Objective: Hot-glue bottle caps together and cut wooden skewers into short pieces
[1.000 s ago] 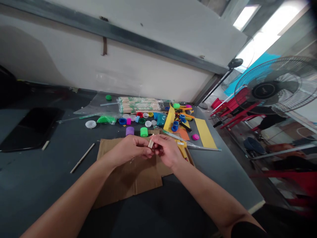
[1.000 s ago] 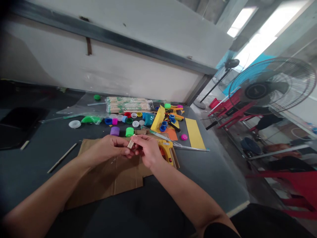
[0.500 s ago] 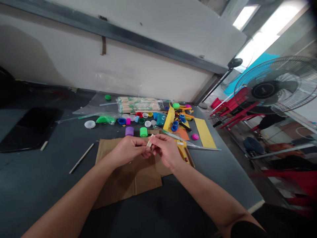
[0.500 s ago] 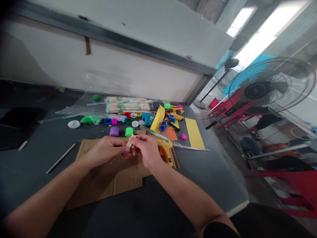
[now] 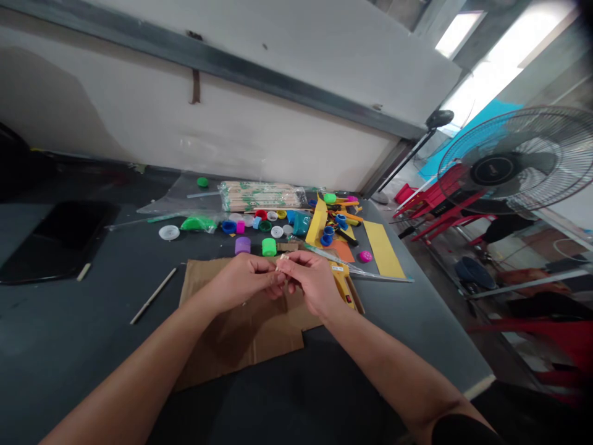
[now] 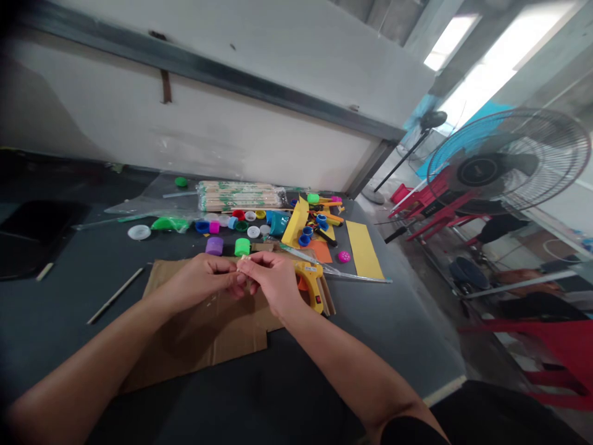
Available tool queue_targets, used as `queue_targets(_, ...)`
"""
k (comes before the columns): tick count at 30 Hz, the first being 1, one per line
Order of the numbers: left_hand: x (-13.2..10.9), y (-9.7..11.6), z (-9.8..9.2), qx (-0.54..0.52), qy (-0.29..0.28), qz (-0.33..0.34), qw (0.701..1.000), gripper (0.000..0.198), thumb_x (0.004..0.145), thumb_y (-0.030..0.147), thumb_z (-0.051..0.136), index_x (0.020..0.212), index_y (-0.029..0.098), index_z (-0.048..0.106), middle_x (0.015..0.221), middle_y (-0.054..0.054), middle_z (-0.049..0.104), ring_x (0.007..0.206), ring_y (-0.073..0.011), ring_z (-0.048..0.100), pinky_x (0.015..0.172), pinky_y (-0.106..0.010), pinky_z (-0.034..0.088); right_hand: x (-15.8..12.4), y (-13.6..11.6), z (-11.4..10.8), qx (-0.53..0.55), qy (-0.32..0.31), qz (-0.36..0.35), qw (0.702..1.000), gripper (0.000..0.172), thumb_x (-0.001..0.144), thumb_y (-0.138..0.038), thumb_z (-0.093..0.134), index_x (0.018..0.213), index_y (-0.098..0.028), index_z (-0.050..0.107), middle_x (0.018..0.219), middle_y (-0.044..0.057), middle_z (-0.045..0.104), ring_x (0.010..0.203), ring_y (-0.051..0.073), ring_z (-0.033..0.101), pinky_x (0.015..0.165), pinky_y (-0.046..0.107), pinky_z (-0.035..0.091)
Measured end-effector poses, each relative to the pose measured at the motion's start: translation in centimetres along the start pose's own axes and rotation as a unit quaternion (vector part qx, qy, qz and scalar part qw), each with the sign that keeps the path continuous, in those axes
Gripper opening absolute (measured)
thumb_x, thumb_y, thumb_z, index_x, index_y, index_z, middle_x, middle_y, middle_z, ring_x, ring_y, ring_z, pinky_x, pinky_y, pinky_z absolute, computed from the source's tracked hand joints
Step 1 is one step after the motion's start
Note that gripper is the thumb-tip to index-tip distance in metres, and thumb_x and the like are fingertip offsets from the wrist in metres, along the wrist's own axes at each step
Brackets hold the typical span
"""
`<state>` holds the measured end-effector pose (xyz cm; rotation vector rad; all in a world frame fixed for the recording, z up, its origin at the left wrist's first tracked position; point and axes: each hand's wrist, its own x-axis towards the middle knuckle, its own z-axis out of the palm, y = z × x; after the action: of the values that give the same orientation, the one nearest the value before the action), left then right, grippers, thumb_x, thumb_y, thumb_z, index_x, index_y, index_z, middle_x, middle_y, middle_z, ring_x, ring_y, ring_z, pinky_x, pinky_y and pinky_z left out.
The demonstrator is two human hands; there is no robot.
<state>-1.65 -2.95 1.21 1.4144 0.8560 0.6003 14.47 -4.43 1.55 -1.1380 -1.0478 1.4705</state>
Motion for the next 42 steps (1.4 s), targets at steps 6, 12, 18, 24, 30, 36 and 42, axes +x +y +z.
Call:
queue_targets(6,-0.4,0.2,-0.1,-0.088,-0.021,0.011,0.996,0.026,0.077,0.04,0.067,0.072,0.015,0.071,0.071,-0.005,0.071,0.06,-0.013,0.064,0.063,-0.028,0.054,-0.4,-1.5,-0.1,-0.01,-0.079,0.001,0.997,0.018,0.068,-0.033,0.075,0.078,-0.019,0.073,0.065,0.0,0.066,0.052,0.009,0.054,0.044,0.021,0.042)
queue_targets(12,-0.6,0.5,0.2,-0.117,-0.029,-0.021,0.993,0.025,0.072,0.039,0.073,0.067,0.015,0.071,0.063,-0.005,0.07,0.055,-0.0135,0.064,0.062,-0.029,0.055,-0.9,-1.4,0.1,-0.034,-0.035,-0.021,0.999,0.015,0.067,-0.033,0.076,0.073,-0.02,0.074,0.062,0.0,0.065,0.051,0.01,0.053,0.042,0.022,0.039)
queue_targets(18,-0.3,0.2,0.2,-0.086,-0.016,-0.021,0.996,0.025,0.074,0.04,0.071,0.069,0.016,0.074,0.068,-0.006,0.073,0.064,-0.0147,0.066,0.068,-0.029,0.056,-0.9,-1.5,0.1,-0.009,-0.017,-0.006,1.0,0.012,0.066,-0.032,0.075,0.069,-0.021,0.074,0.059,0.0,0.063,0.047,0.008,0.047,0.042,0.023,0.036)
queue_targets(24,-0.2,0.4,0.7,-0.069,0.017,0.002,0.997,0.023,0.075,0.039,0.07,0.073,0.017,0.075,0.074,-0.006,0.074,0.071,-0.0169,0.068,0.072,-0.031,0.056,-0.6,-1.6,0.1,0.008,0.001,-0.009,1.0,0.012,0.062,-0.031,0.076,0.067,-0.02,0.073,0.057,-0.001,0.062,0.046,0.007,0.045,0.041,0.022,0.033)
queue_targets(30,-0.5,0.9,0.5,-0.085,-0.001,-0.007,0.996,0.024,0.077,0.038,0.069,0.069,0.015,0.073,0.064,-0.005,0.071,0.057,-0.014,0.065,0.061,-0.027,0.055,-0.6,-1.7,-0.2,0.01,-0.046,0.022,0.999,0.016,0.067,-0.033,0.075,0.075,-0.02,0.075,0.061,0.0,0.063,0.051,0.009,0.053,0.043,0.022,0.039)
queue_targets(36,-0.5,0.5,0.5,-0.104,-0.013,-0.031,0.994,0.024,0.076,0.039,0.07,0.071,0.015,0.074,0.066,-0.006,0.072,0.06,-0.0151,0.067,0.064,-0.03,0.056,-0.4,-1.8,-0.6,-0.008,-0.041,0.014,0.999,0.018,0.066,-0.033,0.078,0.075,-0.018,0.074,0.058,0.0,0.062,0.051,0.01,0.053,0.045,0.024,0.045)
queue_targets(42,-0.2,0.5,0.8,-0.094,-0.001,-0.003,0.996,0.023,0.076,0.039,0.07,0.083,0.017,0.076,0.088,-0.008,0.076,0.079,-0.0174,0.068,0.075,-0.031,0.056,-0.3,-1.9,-0.8,-0.036,-0.017,-0.017,0.999,0.014,0.067,-0.031,0.077,0.072,-0.019,0.075,0.056,0.0,0.062,0.047,0.009,0.049,0.043,0.023,0.038)
